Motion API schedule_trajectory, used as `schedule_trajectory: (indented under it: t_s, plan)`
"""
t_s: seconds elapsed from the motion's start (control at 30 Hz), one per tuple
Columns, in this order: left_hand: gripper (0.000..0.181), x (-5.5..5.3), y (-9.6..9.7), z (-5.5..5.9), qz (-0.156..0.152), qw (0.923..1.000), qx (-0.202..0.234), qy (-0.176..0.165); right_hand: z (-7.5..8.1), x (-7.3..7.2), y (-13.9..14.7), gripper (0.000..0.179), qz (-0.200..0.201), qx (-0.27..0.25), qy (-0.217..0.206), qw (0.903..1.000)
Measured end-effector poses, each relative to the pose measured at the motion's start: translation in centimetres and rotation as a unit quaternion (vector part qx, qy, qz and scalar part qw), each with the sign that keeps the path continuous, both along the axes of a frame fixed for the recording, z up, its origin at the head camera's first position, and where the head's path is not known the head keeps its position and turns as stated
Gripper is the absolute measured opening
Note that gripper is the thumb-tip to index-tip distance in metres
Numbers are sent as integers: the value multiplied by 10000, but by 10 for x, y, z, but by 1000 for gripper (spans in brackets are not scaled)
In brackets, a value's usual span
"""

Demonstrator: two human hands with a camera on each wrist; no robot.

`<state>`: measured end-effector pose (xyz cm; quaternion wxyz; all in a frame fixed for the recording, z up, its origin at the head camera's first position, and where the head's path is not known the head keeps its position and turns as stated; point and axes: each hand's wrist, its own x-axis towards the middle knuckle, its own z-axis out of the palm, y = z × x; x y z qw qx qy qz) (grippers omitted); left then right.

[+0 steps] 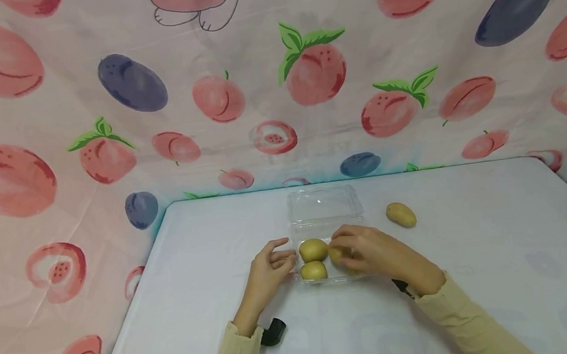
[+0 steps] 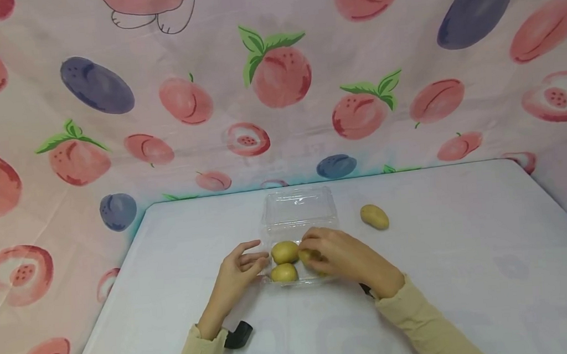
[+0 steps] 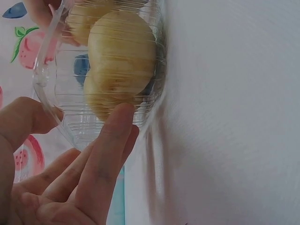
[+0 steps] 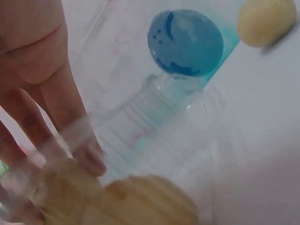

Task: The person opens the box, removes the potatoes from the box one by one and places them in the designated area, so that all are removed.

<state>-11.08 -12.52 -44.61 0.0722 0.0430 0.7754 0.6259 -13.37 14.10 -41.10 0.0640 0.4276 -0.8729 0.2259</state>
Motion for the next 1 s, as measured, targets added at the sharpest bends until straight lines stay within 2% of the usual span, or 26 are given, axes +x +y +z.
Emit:
schedule_trajectory:
  t_s: [0.27, 0.5, 0.9, 1.0]
  plan:
    - [48, 2, 0, 1, -8, 10000, 0, 25, 9, -3, 11, 26, -101, -114, 62, 9999]
    - [48, 1, 0, 2, -8, 10000, 0, 29, 12, -6, 21, 27, -198, -169, 278, 9993]
    - [49, 1, 0, 2, 2, 10000, 18, 21, 17, -8, 38, 30, -416, -132, 194, 9989]
    - [49, 2, 0, 2, 11, 10000, -1, 24, 18, -9, 41, 30, -469, -91, 390, 9981]
